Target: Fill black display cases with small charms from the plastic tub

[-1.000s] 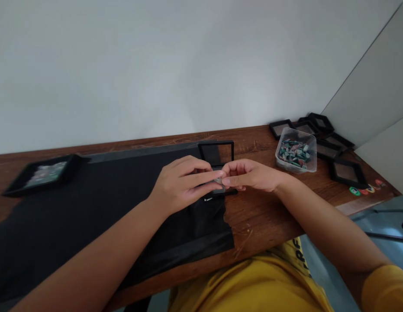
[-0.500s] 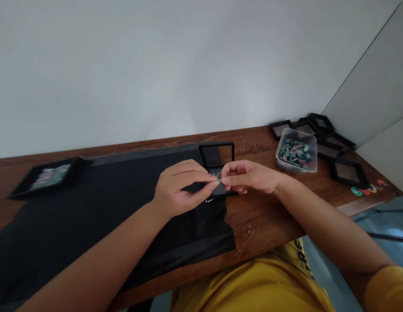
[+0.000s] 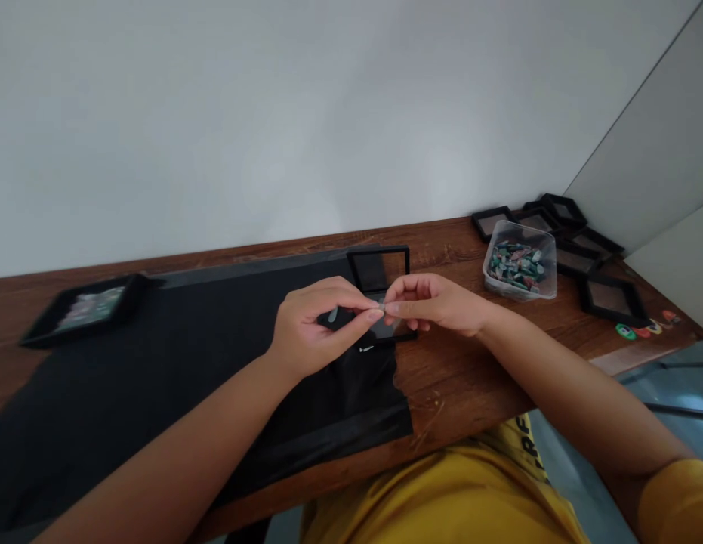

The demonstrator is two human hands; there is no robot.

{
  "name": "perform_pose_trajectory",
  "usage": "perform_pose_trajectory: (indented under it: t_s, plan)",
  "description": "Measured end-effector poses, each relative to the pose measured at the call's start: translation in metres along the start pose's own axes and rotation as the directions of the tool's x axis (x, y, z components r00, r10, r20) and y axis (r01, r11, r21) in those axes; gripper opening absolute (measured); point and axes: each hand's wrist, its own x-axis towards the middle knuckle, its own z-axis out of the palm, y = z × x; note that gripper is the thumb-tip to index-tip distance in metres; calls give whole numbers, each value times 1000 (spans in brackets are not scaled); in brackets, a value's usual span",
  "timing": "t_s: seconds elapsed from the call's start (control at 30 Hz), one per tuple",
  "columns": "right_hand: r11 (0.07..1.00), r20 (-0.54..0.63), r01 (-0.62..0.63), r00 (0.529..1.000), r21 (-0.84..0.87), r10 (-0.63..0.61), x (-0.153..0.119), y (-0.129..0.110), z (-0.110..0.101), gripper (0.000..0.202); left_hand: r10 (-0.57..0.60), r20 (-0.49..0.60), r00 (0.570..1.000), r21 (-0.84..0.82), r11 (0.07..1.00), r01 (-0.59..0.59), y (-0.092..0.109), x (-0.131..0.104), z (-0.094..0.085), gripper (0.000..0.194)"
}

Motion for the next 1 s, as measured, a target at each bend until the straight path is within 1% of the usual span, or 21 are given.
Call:
perform_pose_trajectory:
  t_s: [0.13,0.23,0.37,0.53,0.67,0.77,0.9,1.0]
  plan:
    - [1000,66,0,998,-10,1,0,1,1,44,-8,-11,1000,7,1000,8,1,0,-1,6]
    - [1000,80,25,996,-17,-24,0,1,1,44,-18,5,1000,12,1000,18,0,-1,-1,8]
    - [998,90,69,994,-6,-68,-1,0,0,44,7,10,1000,-16,1000,-7,0,-1,0,10]
    - [997,90,71,994,-12,-70,-3,-2,0,44,33,13,999,-42,999,-33,3,1,-1,12]
    - [995,96,97,990,29,-99,-5,-5,3,45,34,49,998,-80,996,-30,7,2,-3,13]
    - [989,124,121,984,80,-130,-6,-6,5,44,42,69,997,-115,993,-34,11,3,-3,11]
    - [989,129,114,984,96,-126,-6,-5,5,45,55,76,996,-75,996,-49,11,4,-1,4]
    - [993,97,93,990,80,-100,-5,-4,3,45,62,45,997,-50,997,-59,9,3,1,5]
